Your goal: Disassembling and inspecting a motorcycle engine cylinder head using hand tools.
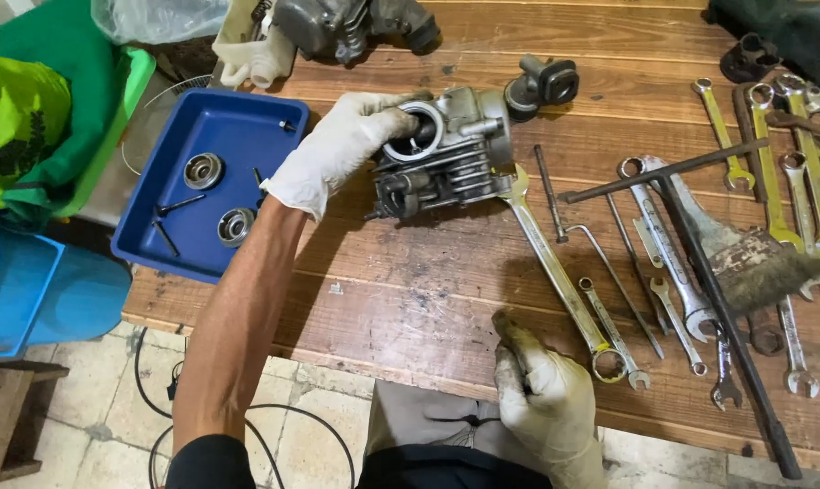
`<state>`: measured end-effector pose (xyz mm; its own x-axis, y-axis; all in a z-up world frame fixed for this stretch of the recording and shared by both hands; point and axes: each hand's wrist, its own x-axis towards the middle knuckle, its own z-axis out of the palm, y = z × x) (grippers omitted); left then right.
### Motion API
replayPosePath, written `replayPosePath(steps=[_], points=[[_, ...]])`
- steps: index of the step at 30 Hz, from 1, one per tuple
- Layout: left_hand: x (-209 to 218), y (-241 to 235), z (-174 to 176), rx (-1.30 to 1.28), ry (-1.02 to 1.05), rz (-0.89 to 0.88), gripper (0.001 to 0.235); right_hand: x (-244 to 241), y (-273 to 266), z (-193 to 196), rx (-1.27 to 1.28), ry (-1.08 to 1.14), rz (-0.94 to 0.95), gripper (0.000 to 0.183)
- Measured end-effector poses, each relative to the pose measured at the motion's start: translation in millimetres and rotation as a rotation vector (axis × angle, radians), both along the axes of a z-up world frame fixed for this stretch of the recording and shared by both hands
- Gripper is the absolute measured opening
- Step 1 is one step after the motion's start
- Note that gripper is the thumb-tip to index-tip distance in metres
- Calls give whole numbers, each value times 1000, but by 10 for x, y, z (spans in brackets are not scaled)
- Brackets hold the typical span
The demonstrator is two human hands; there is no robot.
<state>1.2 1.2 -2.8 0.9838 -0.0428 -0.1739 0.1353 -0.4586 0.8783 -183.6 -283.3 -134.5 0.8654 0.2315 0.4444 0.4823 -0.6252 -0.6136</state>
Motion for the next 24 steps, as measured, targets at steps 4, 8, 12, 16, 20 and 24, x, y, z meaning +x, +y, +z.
replayPosePath(steps=[4, 8, 12, 16, 20, 24], points=[[35, 22, -73, -46, 11, 36, 14, 1, -7, -7, 3, -65, 30, 37], [5, -12, -18, -63, 10, 40, 18, 8, 10, 35, 40, -124, 25, 36], [35, 12, -42, 10, 32, 87, 18, 44, 1, 43, 76, -207, 78, 36], [29, 28, -48, -46, 26, 69, 16, 54, 20, 148, 153, -206, 119, 34], [9, 17, -5, 3, 35, 79, 18, 56, 8, 137, 146, -200, 126, 35], [35, 28, -69, -36, -1, 68, 14, 63, 4, 128, 138, -211, 123, 35]])
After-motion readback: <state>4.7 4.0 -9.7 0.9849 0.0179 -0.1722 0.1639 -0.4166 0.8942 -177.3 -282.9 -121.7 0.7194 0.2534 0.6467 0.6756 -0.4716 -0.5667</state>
